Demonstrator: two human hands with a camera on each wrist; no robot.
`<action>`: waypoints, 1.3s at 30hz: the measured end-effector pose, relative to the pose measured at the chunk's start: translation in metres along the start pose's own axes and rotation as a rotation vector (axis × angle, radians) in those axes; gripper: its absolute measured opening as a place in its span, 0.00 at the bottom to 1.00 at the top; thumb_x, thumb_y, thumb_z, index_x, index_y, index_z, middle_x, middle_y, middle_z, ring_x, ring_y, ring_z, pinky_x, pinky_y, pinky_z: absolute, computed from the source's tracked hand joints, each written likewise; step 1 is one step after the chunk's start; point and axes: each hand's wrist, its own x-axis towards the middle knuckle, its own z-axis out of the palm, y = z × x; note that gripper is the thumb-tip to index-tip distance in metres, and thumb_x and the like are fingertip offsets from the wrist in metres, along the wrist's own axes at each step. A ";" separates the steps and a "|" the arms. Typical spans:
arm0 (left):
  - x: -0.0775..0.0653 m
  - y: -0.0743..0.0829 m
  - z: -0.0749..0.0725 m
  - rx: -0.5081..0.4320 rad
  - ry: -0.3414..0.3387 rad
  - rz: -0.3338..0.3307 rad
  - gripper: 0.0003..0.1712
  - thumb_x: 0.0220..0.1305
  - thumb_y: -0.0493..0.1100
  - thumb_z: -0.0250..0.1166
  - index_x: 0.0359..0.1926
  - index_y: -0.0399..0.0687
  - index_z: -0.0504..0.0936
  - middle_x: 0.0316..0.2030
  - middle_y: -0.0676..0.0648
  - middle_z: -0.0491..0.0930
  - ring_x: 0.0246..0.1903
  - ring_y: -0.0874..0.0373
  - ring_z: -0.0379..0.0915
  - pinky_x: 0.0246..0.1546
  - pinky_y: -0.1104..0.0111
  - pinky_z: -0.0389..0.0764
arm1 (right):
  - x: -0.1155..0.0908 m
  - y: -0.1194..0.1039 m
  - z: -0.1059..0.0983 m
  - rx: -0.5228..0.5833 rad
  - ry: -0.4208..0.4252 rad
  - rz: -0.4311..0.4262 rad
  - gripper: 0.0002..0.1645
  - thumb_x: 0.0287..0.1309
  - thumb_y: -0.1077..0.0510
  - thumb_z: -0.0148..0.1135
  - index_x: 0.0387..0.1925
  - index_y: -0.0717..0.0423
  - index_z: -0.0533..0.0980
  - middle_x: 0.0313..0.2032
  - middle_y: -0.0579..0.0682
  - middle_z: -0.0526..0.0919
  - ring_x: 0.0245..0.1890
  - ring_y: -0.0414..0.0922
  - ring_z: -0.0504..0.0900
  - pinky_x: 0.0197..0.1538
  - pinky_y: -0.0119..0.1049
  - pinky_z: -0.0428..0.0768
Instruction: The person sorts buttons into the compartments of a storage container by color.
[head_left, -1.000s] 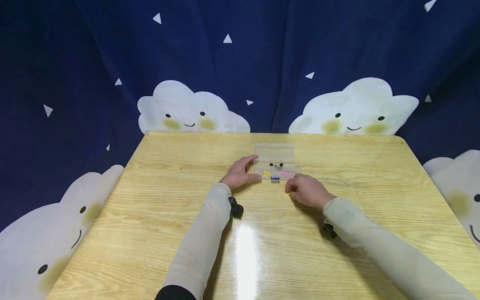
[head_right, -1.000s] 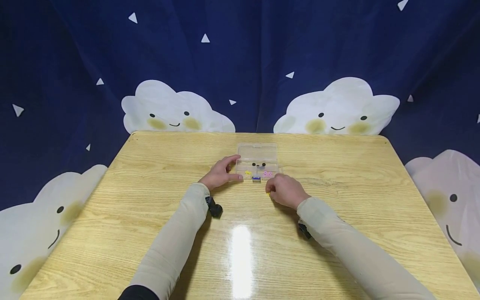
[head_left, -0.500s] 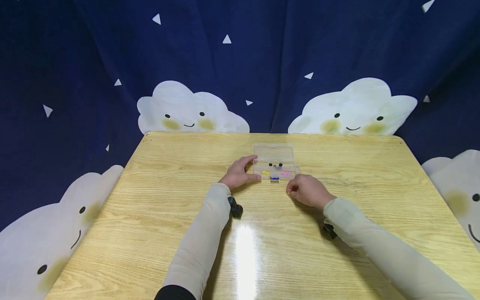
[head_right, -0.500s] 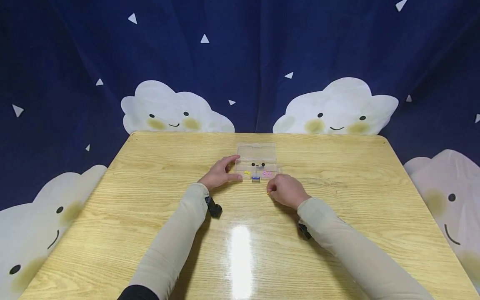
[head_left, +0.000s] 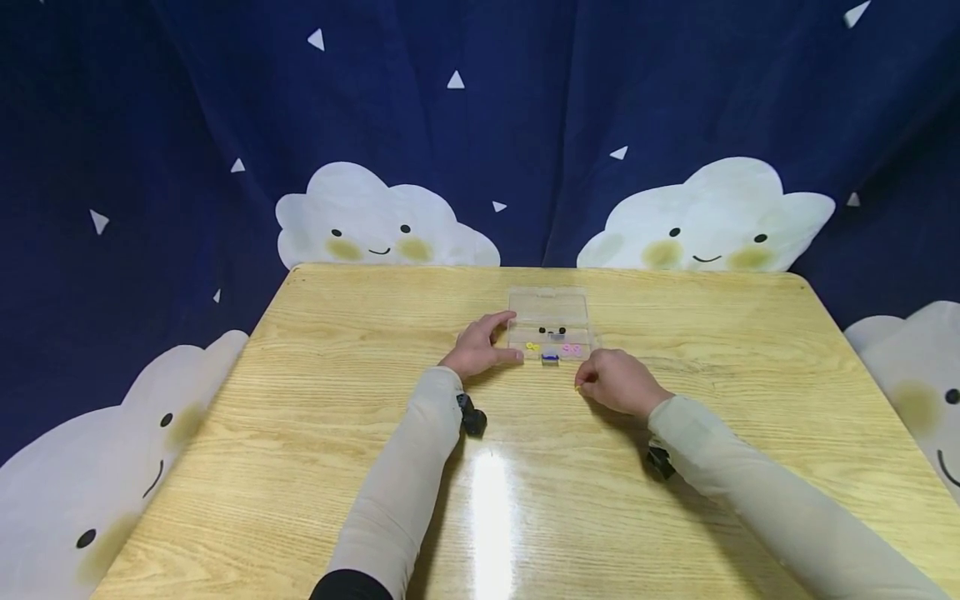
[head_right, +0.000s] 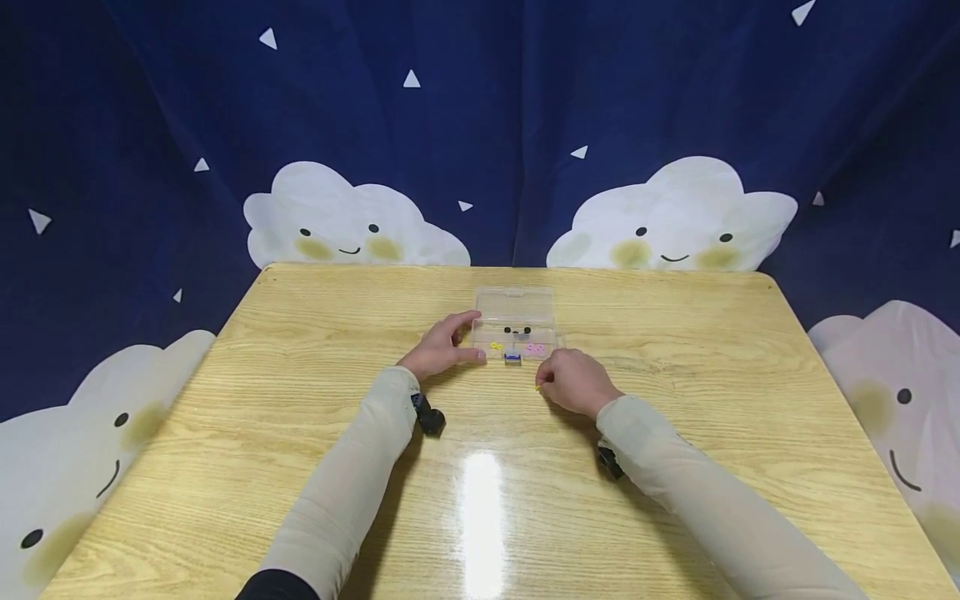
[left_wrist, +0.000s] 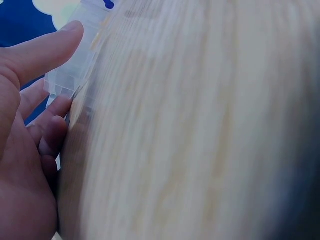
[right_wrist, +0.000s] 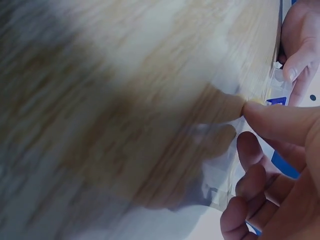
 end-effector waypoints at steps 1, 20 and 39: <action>0.000 0.000 0.000 -0.002 0.000 0.002 0.46 0.59 0.52 0.73 0.75 0.64 0.61 0.66 0.48 0.68 0.50 0.51 0.63 0.51 0.57 0.67 | 0.000 0.000 0.000 0.000 0.001 -0.001 0.07 0.56 0.65 0.66 0.29 0.53 0.88 0.33 0.48 0.87 0.35 0.46 0.83 0.42 0.45 0.81; 0.000 0.000 0.001 0.008 0.005 0.010 0.47 0.58 0.52 0.74 0.75 0.63 0.62 0.63 0.48 0.70 0.48 0.51 0.62 0.49 0.58 0.66 | -0.002 0.006 -0.012 0.028 0.056 0.012 0.07 0.56 0.64 0.66 0.30 0.53 0.88 0.35 0.51 0.89 0.37 0.49 0.85 0.46 0.48 0.82; -0.002 0.001 0.000 -0.001 -0.001 0.007 0.46 0.59 0.51 0.73 0.75 0.62 0.61 0.66 0.47 0.68 0.50 0.51 0.62 0.50 0.57 0.67 | 0.004 0.019 -0.028 0.030 0.103 0.113 0.08 0.58 0.64 0.64 0.32 0.54 0.88 0.32 0.52 0.88 0.34 0.46 0.84 0.44 0.47 0.81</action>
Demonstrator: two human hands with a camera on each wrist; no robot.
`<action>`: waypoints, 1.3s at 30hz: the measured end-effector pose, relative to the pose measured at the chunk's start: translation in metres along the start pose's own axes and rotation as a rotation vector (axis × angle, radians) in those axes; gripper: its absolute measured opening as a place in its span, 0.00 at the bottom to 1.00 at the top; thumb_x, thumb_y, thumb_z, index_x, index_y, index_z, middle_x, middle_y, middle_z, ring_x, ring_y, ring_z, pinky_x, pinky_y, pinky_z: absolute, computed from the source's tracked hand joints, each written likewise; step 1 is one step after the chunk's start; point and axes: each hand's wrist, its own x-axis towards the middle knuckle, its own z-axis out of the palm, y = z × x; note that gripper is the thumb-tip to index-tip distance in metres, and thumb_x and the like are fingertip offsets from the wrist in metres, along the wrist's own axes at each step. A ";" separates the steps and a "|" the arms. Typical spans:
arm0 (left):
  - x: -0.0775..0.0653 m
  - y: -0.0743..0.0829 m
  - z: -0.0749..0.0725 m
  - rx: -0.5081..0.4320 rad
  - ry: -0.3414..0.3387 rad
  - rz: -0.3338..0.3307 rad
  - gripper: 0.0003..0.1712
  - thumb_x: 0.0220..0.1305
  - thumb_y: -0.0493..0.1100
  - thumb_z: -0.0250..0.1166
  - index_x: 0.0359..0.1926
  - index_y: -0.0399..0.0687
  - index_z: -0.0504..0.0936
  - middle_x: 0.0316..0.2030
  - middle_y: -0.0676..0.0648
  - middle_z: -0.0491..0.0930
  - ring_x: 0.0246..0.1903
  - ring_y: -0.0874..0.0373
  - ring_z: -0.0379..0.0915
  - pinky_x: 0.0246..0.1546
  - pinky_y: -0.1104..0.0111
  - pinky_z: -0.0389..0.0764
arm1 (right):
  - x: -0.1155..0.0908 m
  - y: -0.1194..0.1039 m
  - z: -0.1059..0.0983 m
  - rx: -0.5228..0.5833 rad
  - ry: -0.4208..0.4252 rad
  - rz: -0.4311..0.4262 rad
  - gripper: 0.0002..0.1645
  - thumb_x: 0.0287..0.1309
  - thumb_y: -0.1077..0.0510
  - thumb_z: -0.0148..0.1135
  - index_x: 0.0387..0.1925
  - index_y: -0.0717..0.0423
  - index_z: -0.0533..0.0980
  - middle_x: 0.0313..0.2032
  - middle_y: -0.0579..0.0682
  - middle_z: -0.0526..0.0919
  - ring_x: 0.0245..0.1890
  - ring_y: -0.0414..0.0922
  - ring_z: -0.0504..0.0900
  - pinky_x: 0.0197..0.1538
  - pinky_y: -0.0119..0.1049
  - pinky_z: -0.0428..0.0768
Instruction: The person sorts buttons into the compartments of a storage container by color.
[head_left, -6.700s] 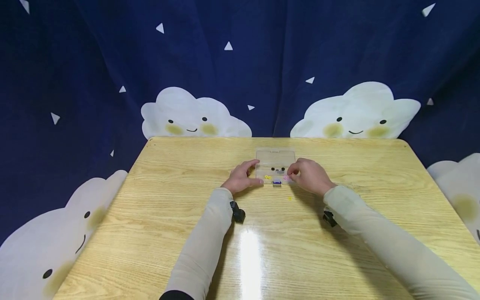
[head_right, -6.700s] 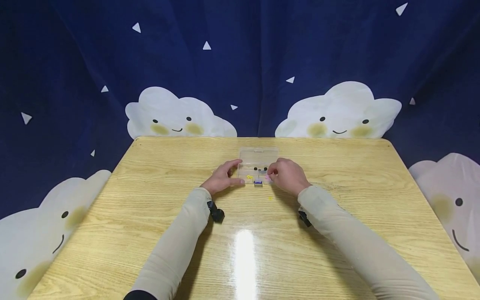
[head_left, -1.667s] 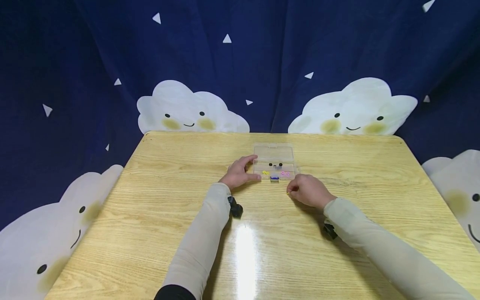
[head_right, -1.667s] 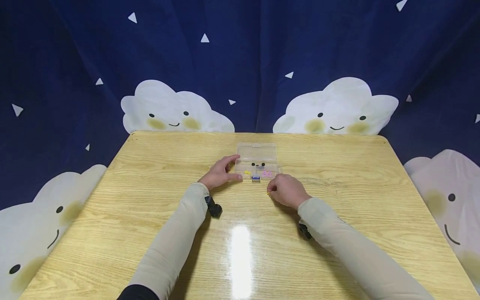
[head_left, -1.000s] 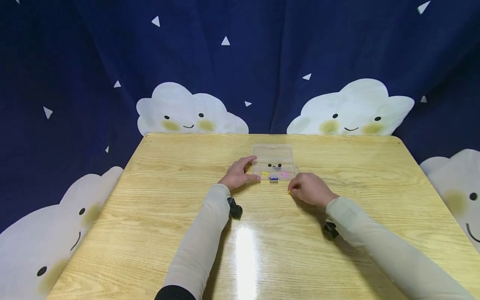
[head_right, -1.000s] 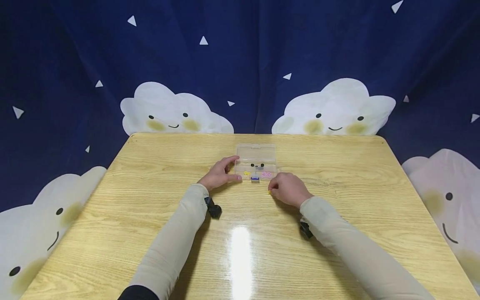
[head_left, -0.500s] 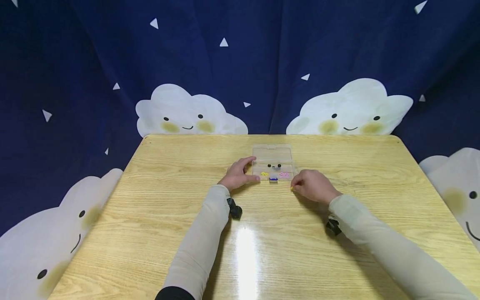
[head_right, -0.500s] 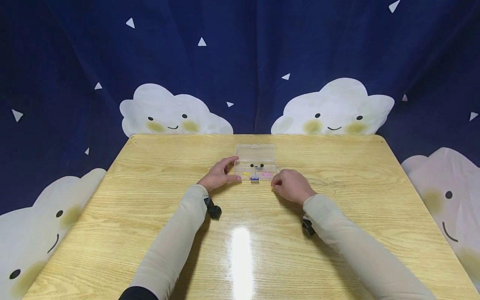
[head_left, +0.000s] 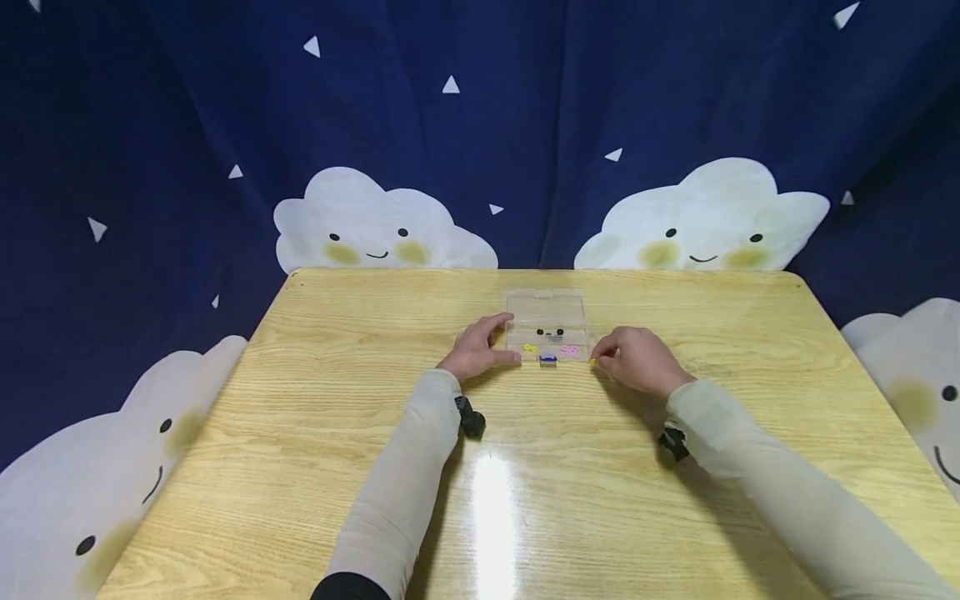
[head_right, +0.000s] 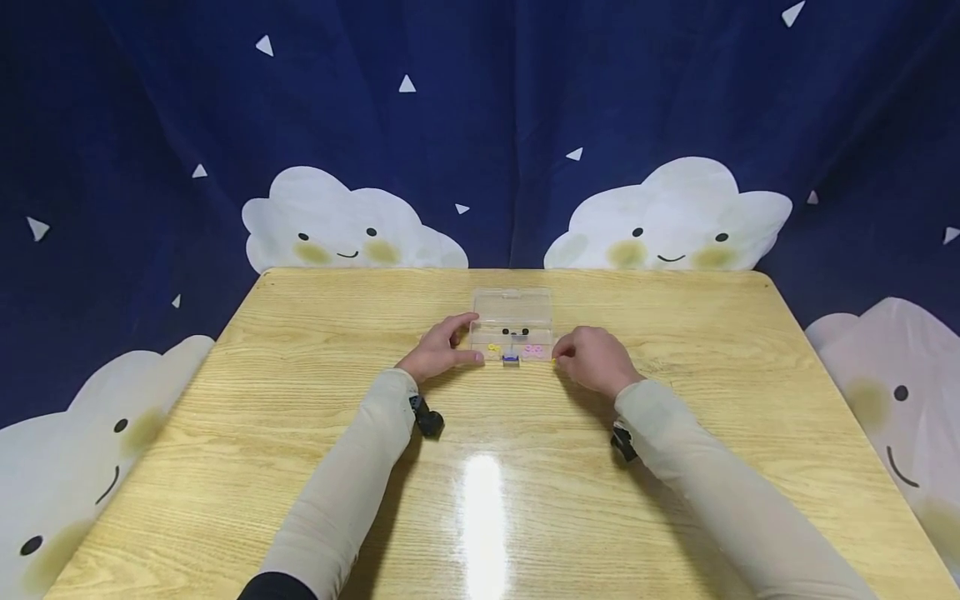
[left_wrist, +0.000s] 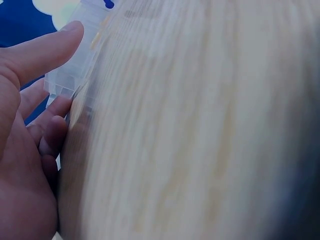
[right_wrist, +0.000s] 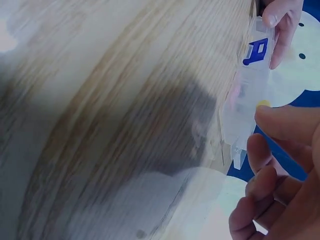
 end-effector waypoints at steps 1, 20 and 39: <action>0.000 0.000 0.000 -0.003 0.001 0.002 0.46 0.59 0.51 0.73 0.75 0.62 0.61 0.66 0.47 0.68 0.50 0.51 0.62 0.50 0.57 0.67 | 0.001 0.000 0.000 -0.002 0.006 -0.001 0.08 0.58 0.63 0.64 0.33 0.54 0.88 0.32 0.51 0.87 0.33 0.45 0.83 0.43 0.46 0.81; 0.000 0.000 0.001 -0.014 -0.001 0.003 0.46 0.59 0.50 0.73 0.75 0.63 0.61 0.64 0.47 0.69 0.50 0.51 0.63 0.52 0.58 0.67 | 0.014 -0.003 -0.011 0.019 0.080 0.012 0.09 0.62 0.60 0.63 0.38 0.56 0.87 0.34 0.53 0.87 0.35 0.48 0.83 0.41 0.48 0.79; -0.001 0.000 0.000 -0.019 0.003 0.003 0.47 0.58 0.51 0.74 0.75 0.61 0.62 0.66 0.46 0.68 0.54 0.49 0.65 0.57 0.55 0.69 | 0.037 -0.033 -0.003 0.004 0.094 -0.035 0.08 0.59 0.60 0.65 0.36 0.56 0.88 0.33 0.52 0.87 0.34 0.47 0.83 0.41 0.45 0.80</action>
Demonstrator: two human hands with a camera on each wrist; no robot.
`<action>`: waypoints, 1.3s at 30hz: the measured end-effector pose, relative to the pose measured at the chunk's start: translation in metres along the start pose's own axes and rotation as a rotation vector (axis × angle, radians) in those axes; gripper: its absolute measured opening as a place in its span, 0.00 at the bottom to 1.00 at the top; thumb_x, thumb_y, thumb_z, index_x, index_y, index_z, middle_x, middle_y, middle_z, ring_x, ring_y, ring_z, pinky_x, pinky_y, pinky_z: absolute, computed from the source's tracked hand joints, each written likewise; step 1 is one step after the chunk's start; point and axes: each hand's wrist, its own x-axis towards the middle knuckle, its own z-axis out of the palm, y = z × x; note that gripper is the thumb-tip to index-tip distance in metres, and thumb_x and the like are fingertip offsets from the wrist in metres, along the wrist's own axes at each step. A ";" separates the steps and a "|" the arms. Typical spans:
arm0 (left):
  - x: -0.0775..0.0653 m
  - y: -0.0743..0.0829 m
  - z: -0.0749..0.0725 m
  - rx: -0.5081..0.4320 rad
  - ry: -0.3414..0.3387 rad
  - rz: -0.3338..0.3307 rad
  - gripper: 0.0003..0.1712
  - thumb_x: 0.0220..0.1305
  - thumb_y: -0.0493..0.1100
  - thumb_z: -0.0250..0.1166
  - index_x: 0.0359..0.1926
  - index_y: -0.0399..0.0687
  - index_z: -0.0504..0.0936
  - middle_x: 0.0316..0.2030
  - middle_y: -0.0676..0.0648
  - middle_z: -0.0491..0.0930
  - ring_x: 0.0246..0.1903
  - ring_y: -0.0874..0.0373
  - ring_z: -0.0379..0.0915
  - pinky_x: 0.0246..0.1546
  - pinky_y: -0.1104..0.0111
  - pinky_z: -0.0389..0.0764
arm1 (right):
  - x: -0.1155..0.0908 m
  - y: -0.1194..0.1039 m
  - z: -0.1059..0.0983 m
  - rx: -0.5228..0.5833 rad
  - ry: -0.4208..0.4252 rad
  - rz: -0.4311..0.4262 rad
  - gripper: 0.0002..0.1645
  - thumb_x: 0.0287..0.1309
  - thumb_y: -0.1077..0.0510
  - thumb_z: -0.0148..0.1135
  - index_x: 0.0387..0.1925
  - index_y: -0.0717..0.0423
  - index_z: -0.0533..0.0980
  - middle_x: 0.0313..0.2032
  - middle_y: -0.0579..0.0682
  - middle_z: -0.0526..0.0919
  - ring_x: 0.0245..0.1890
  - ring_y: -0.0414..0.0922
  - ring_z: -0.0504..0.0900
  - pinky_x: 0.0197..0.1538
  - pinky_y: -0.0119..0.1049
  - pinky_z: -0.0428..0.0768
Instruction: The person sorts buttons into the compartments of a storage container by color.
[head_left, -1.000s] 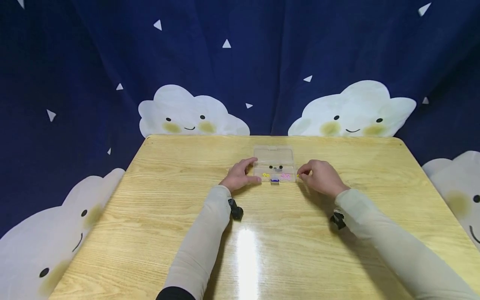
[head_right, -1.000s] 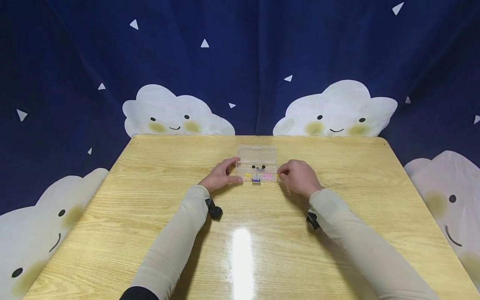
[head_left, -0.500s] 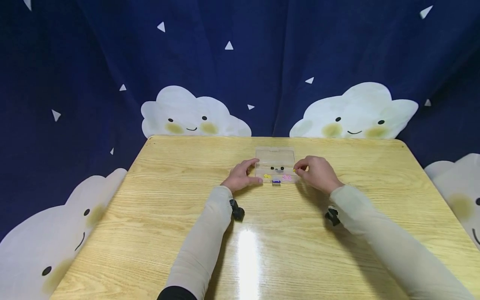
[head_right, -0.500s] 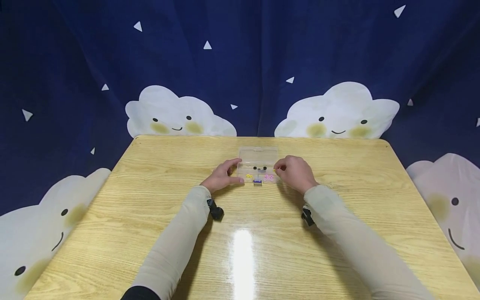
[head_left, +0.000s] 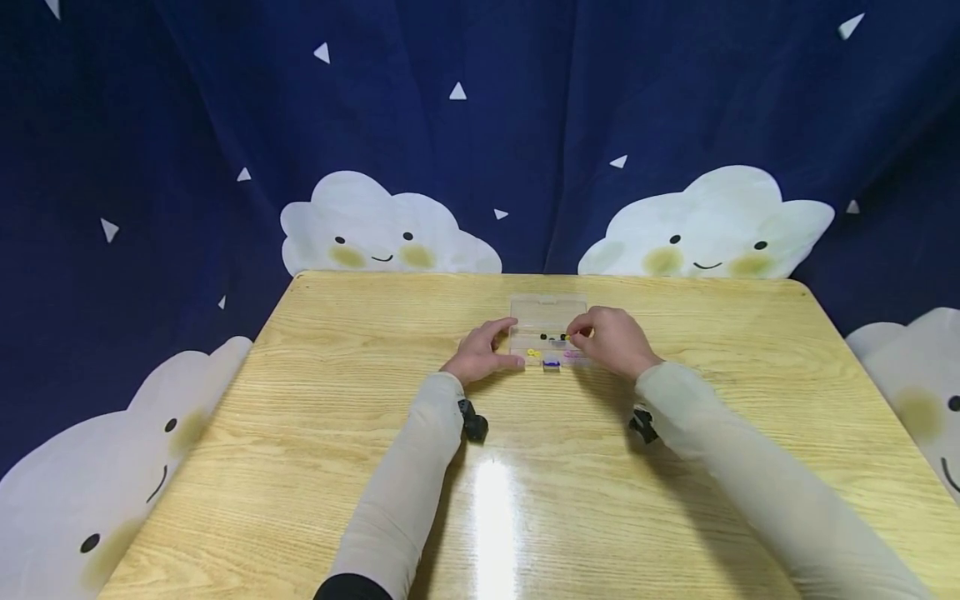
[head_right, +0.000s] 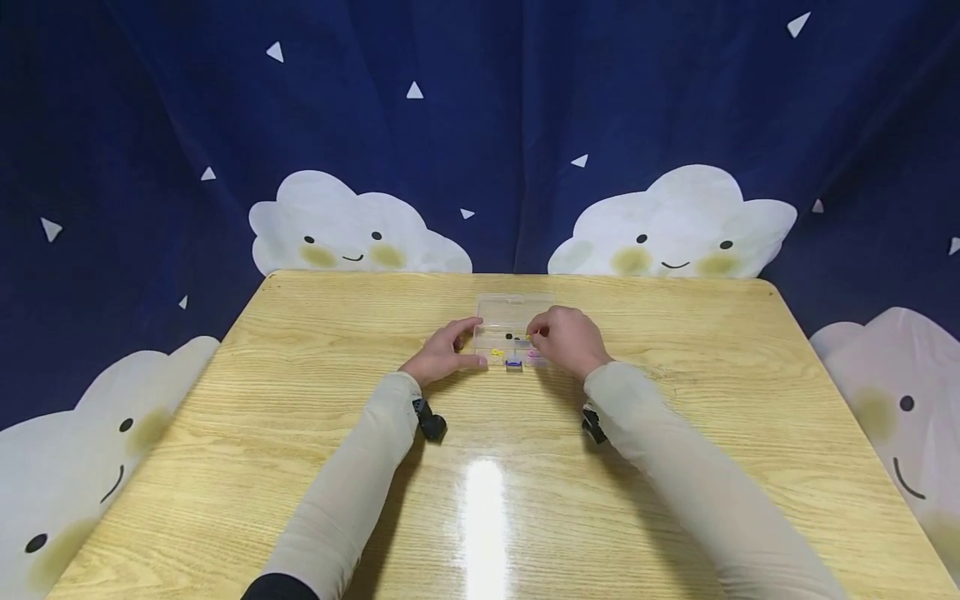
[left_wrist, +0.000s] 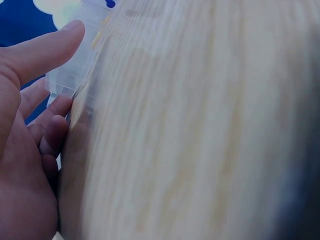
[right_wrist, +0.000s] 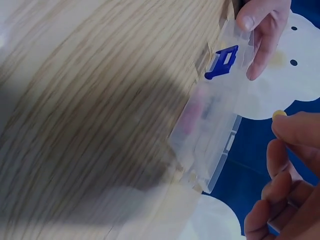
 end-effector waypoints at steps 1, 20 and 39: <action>0.000 0.000 0.000 0.000 0.000 0.001 0.47 0.57 0.51 0.74 0.75 0.61 0.62 0.66 0.46 0.68 0.54 0.49 0.65 0.58 0.55 0.69 | 0.001 -0.001 0.001 -0.002 -0.005 0.001 0.08 0.59 0.60 0.65 0.36 0.56 0.88 0.33 0.52 0.87 0.34 0.47 0.83 0.42 0.45 0.80; 0.003 -0.002 -0.001 0.045 0.010 0.015 0.46 0.58 0.52 0.74 0.74 0.61 0.63 0.62 0.47 0.71 0.47 0.52 0.64 0.49 0.60 0.67 | 0.022 -0.033 0.019 -0.037 -0.076 -0.035 0.07 0.60 0.60 0.65 0.35 0.55 0.88 0.35 0.52 0.88 0.36 0.47 0.83 0.44 0.44 0.82; 0.004 -0.002 0.000 0.058 0.006 0.023 0.46 0.59 0.52 0.73 0.75 0.60 0.62 0.63 0.47 0.71 0.48 0.52 0.64 0.49 0.60 0.67 | 0.025 -0.029 0.030 -0.047 -0.125 0.008 0.09 0.60 0.61 0.64 0.37 0.55 0.89 0.37 0.53 0.90 0.38 0.48 0.85 0.45 0.45 0.82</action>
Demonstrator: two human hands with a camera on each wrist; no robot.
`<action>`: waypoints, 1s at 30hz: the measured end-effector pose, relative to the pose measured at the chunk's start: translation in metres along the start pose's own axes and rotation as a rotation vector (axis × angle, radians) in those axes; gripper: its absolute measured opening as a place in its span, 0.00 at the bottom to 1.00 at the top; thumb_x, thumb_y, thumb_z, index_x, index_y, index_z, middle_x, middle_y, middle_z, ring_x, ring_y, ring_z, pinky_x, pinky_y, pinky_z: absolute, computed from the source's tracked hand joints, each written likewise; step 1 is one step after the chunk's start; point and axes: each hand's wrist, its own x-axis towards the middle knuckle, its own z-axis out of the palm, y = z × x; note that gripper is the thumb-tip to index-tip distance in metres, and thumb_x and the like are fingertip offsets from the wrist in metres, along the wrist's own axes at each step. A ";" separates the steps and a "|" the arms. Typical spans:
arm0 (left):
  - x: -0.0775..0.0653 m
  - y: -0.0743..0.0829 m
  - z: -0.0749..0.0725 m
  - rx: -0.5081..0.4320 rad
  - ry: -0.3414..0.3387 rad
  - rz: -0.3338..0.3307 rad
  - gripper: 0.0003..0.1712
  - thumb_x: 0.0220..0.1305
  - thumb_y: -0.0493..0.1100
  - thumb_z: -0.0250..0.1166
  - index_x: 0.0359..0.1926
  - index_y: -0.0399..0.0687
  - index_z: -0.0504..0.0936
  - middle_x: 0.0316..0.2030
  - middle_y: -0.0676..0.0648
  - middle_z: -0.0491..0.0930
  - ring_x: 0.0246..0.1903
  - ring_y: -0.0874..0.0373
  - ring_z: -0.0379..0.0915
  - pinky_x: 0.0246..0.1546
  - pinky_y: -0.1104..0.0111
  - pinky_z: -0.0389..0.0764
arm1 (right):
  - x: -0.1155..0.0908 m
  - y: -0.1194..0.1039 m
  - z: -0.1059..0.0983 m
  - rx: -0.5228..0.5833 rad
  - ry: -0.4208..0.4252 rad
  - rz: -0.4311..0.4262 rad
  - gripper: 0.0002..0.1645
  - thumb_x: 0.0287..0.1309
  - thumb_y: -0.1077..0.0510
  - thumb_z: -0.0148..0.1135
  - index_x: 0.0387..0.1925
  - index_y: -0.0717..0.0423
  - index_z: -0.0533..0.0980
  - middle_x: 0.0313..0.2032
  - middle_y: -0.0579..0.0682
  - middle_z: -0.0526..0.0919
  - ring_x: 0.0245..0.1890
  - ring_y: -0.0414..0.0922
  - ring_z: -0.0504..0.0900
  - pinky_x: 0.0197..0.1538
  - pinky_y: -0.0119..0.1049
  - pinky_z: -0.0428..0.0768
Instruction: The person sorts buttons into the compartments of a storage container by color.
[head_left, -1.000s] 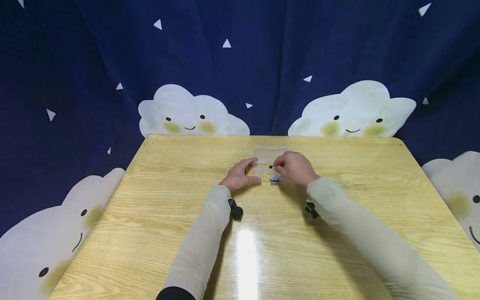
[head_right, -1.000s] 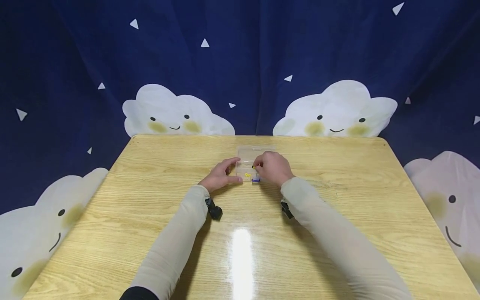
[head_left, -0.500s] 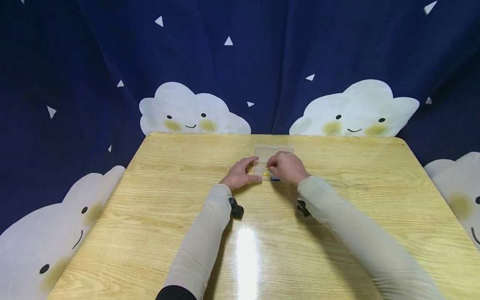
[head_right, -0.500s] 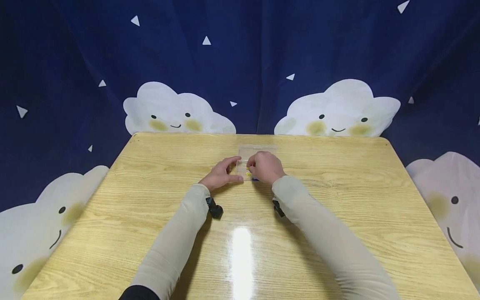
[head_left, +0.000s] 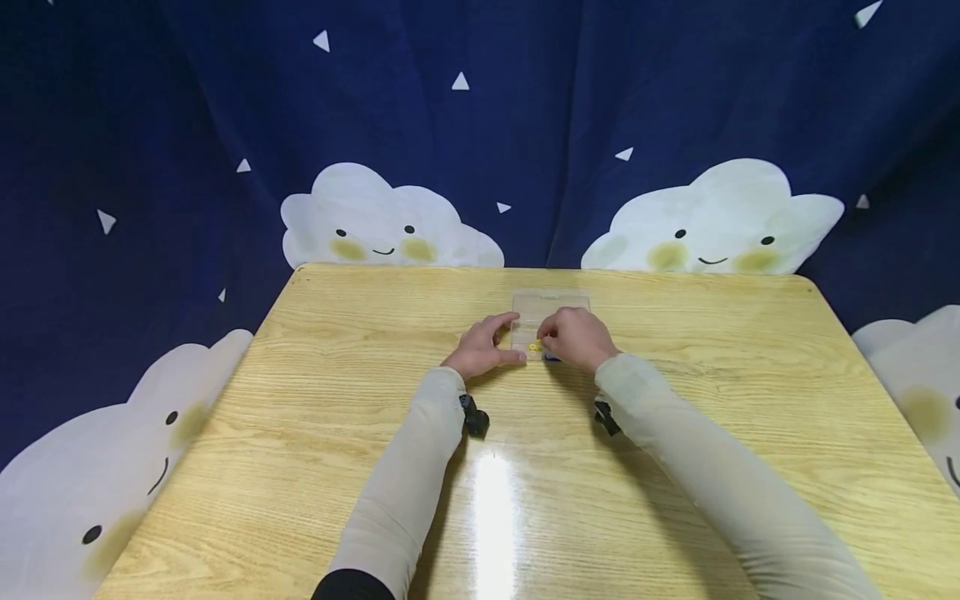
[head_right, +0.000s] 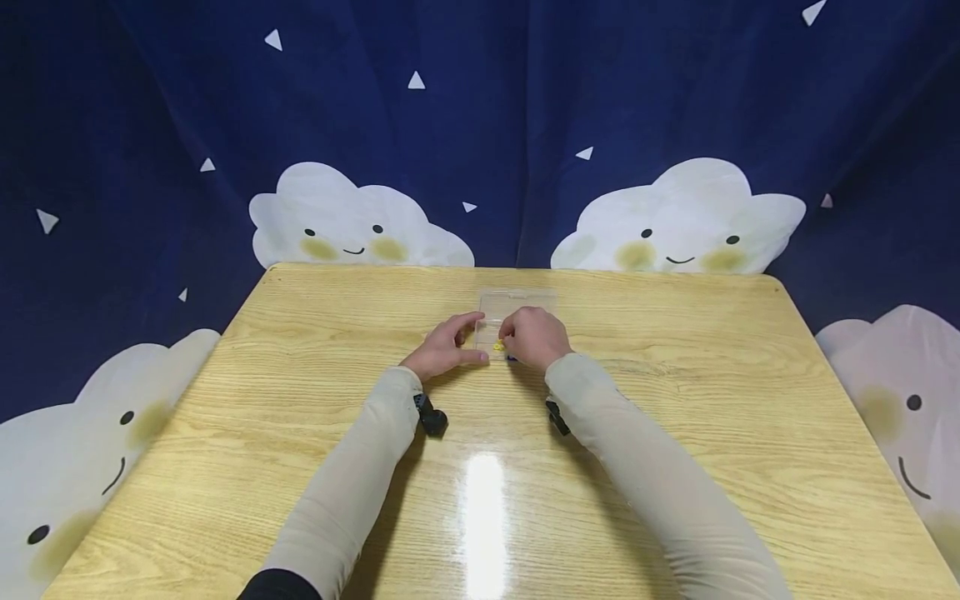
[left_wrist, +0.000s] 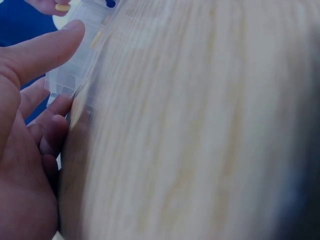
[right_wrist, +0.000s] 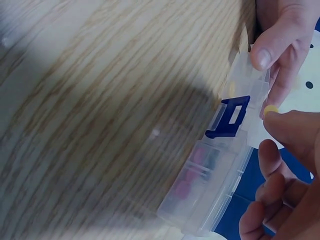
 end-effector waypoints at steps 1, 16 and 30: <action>0.000 0.000 0.000 0.001 0.000 -0.003 0.46 0.59 0.52 0.73 0.75 0.60 0.62 0.63 0.47 0.71 0.48 0.52 0.64 0.49 0.60 0.67 | 0.000 0.001 0.000 0.000 0.001 0.002 0.09 0.59 0.61 0.64 0.37 0.55 0.89 0.37 0.52 0.90 0.37 0.48 0.85 0.44 0.44 0.82; -0.003 -0.002 -0.001 -0.001 -0.001 -0.004 0.46 0.58 0.52 0.73 0.75 0.59 0.63 0.63 0.47 0.71 0.47 0.52 0.64 0.47 0.61 0.67 | 0.002 0.000 0.004 0.004 -0.008 -0.003 0.08 0.59 0.61 0.65 0.35 0.54 0.89 0.38 0.52 0.90 0.41 0.50 0.86 0.46 0.46 0.82; -0.001 0.003 0.001 0.001 -0.005 -0.005 0.46 0.58 0.52 0.74 0.75 0.59 0.62 0.63 0.46 0.71 0.49 0.51 0.65 0.50 0.60 0.68 | -0.004 0.010 0.003 -0.004 0.007 -0.032 0.11 0.62 0.62 0.62 0.41 0.55 0.88 0.39 0.54 0.88 0.40 0.49 0.84 0.47 0.46 0.82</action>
